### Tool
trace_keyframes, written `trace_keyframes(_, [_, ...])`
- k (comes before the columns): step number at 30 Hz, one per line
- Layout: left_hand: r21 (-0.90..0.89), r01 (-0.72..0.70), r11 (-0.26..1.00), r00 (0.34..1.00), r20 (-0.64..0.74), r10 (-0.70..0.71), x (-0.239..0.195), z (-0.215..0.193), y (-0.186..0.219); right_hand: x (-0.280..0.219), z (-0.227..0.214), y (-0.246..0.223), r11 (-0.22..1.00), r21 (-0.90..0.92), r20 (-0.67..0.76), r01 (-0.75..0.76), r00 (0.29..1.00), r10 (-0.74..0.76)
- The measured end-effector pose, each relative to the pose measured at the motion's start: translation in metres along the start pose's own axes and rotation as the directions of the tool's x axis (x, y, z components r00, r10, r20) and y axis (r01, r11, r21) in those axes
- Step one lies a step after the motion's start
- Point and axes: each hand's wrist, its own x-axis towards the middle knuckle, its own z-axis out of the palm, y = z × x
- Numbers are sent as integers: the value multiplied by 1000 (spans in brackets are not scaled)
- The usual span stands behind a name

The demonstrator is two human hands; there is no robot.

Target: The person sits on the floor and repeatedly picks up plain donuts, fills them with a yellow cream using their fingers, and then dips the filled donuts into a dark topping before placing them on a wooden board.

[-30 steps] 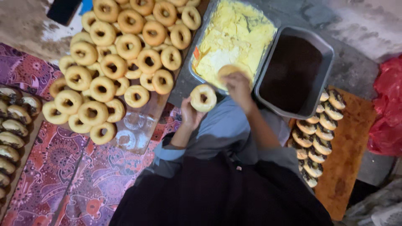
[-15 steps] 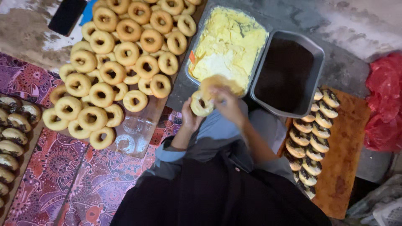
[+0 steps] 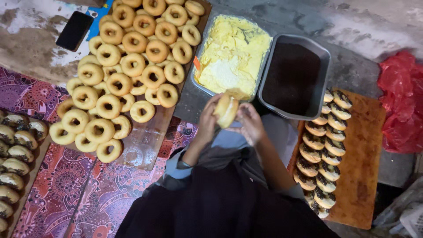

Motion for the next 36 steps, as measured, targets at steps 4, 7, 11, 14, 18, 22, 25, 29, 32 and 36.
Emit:
trace_keyframes(4, [-157,172,973,984,74,-162,3,19,9,-6,10,-6,925,-175,-48,338,935,-351])
trace_keyframes(7, [-644,461,611,870,191,-455,-2,28,3,-25,12,-11,407,-658,249,634,692,-677])
trace_keyframes(11, [-817,479,320,813,276,-512,-10,31,-8,-39,6,-34,27,-835,393,550,629,-670])
trace_keyframes(14, [-856,435,277,825,257,-503,-4,36,-13,-39,5,-55,-61,-779,477,624,525,-705])
trace_keyframes(18, [-868,438,235,814,272,-512,-4,32,-9,-52,7,-67,-43,-686,635,727,569,-523])
trace_keyframes(22, [-858,424,289,814,221,-538,-1,31,-13,-55,2,-72,-83,-747,589,660,598,-544])
trace_keyframes(25, [-864,441,244,818,274,-507,-12,45,-16,-42,2,-63,-187,-691,645,698,479,-595])
trace_keyframes(29, [-825,529,200,723,315,-615,-20,56,-19,-17,7,-60,157,-829,259,536,619,-742])
trace_keyframes(32, [-832,523,185,726,321,-608,-17,52,-24,-26,3,-48,-16,-793,422,609,530,-735])
trace_keyframes(36, [-847,443,295,791,214,-573,-3,31,-45,-24,-47,-32,1,-735,622,678,675,-396])
